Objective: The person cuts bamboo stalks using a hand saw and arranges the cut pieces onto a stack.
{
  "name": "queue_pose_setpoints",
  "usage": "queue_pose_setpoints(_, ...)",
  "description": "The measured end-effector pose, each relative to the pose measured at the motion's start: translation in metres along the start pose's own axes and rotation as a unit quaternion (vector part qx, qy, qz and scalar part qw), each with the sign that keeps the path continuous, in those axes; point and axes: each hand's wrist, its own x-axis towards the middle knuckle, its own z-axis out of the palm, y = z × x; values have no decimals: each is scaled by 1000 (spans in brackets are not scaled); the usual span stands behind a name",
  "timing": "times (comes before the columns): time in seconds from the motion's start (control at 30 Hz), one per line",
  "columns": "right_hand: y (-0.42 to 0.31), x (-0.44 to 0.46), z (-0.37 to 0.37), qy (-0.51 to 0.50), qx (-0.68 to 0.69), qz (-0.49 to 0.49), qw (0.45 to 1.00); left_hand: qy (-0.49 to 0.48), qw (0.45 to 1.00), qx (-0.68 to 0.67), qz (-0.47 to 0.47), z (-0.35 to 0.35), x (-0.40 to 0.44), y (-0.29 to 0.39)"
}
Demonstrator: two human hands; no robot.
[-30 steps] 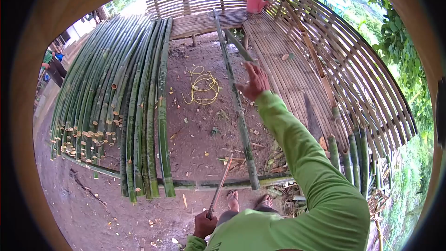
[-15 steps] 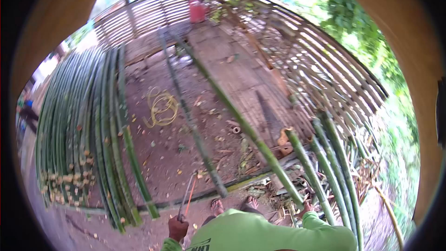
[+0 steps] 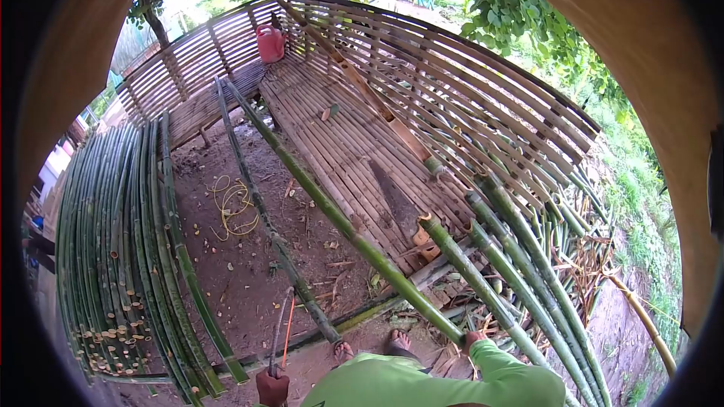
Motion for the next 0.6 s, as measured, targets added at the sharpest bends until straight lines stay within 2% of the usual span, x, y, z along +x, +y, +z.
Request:
queue_pose_setpoints(0.07,-30,10,-14,79,92,-27,992,-2,1000,-7,1,7,2,-8)
queue_pose_setpoints(0.13,-75,7,-53,135,106,-68,983,4,1000,0,5,11,4,-8)
queue_pose_setpoints(0.2,-109,26,-70,165,172,-63,969,17,1000,18,7,15,5,5)
queue_pose_setpoints(0.27,-116,39,-69,284,349,-118,885,41,998,37,26,19,4,21)
queue_pose_setpoints(0.3,-110,36,-66,350,319,-146,869,44,998,42,28,20,1,30)
queue_pose_setpoints(0.33,-103,3,-85,260,300,-102,912,51,997,48,32,18,-1,40)
queue_pose_setpoints(0.37,-73,5,-59,213,318,-127,915,48,996,64,31,14,-3,52)
queue_pose_setpoints(0.4,-49,3,-39,71,227,-17,971,41,996,76,33,12,-2,61)
queue_pose_setpoints(0.47,28,5,44,69,138,-12,988,43,995,65,64,13,0,70)
queue_pose_setpoints(0.5,36,-18,33,-16,132,53,990,39,994,59,79,18,0,75)
queue_pose_setpoints(0.6,61,-22,54,-43,81,143,985,21,982,70,175,37,15,88)
